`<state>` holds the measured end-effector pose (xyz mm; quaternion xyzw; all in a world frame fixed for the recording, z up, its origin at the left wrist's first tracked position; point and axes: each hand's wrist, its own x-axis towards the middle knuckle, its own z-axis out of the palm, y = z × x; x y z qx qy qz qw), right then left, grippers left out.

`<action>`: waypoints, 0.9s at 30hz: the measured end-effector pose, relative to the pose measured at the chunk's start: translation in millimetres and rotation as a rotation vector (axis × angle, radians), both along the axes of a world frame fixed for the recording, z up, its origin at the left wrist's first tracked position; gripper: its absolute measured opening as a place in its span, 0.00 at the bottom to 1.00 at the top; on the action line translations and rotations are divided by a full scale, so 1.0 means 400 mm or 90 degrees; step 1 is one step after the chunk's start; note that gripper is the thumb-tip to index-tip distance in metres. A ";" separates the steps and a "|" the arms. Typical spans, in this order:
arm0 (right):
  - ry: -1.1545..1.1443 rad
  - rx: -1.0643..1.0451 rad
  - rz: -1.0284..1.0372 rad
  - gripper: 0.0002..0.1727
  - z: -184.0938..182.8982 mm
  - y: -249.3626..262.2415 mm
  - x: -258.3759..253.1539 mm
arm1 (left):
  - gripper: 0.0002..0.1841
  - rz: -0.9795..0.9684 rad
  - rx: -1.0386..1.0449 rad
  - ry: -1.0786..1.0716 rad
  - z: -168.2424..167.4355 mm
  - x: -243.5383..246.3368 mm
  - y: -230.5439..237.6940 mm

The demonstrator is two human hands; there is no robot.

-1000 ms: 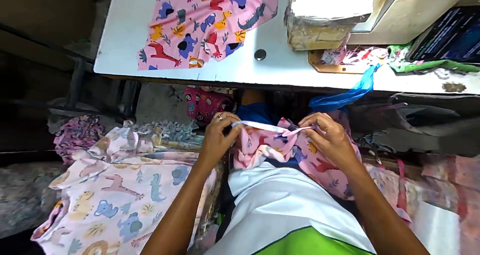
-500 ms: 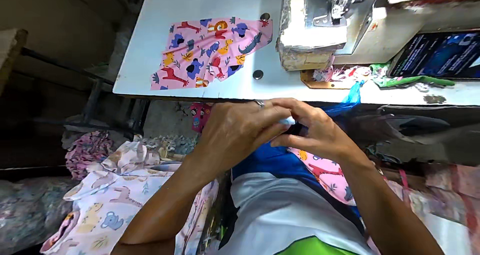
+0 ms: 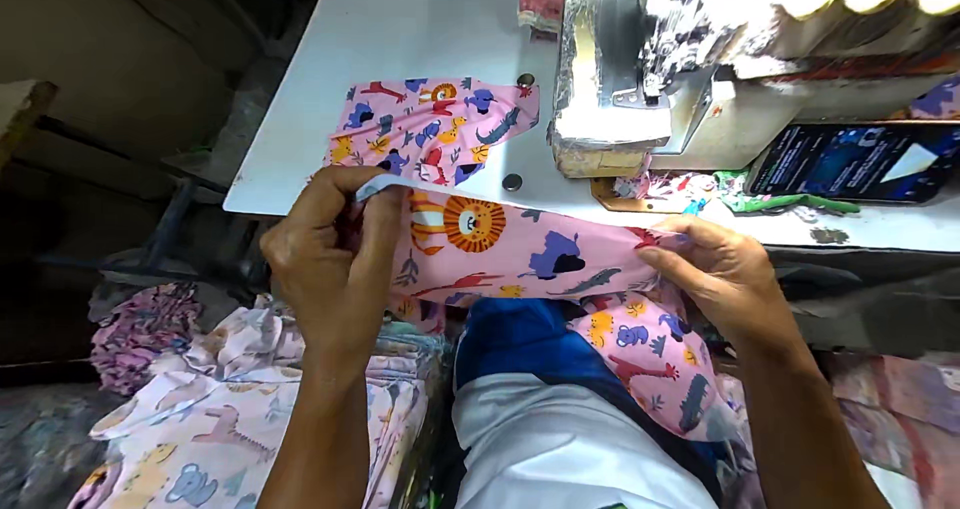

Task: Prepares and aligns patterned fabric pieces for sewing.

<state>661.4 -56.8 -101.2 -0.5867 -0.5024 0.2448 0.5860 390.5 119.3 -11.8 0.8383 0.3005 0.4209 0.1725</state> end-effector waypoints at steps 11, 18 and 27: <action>-0.438 0.008 -0.345 0.11 0.083 0.167 0.090 | 0.17 0.002 0.113 0.173 -0.015 0.293 0.224; -0.083 0.002 -0.317 0.16 -0.017 0.149 0.064 | 0.25 -0.212 0.213 0.209 -0.177 0.406 0.034; 0.244 -0.034 -0.083 0.15 -0.112 0.065 -0.074 | 0.35 -0.193 0.121 0.297 -0.126 0.406 0.108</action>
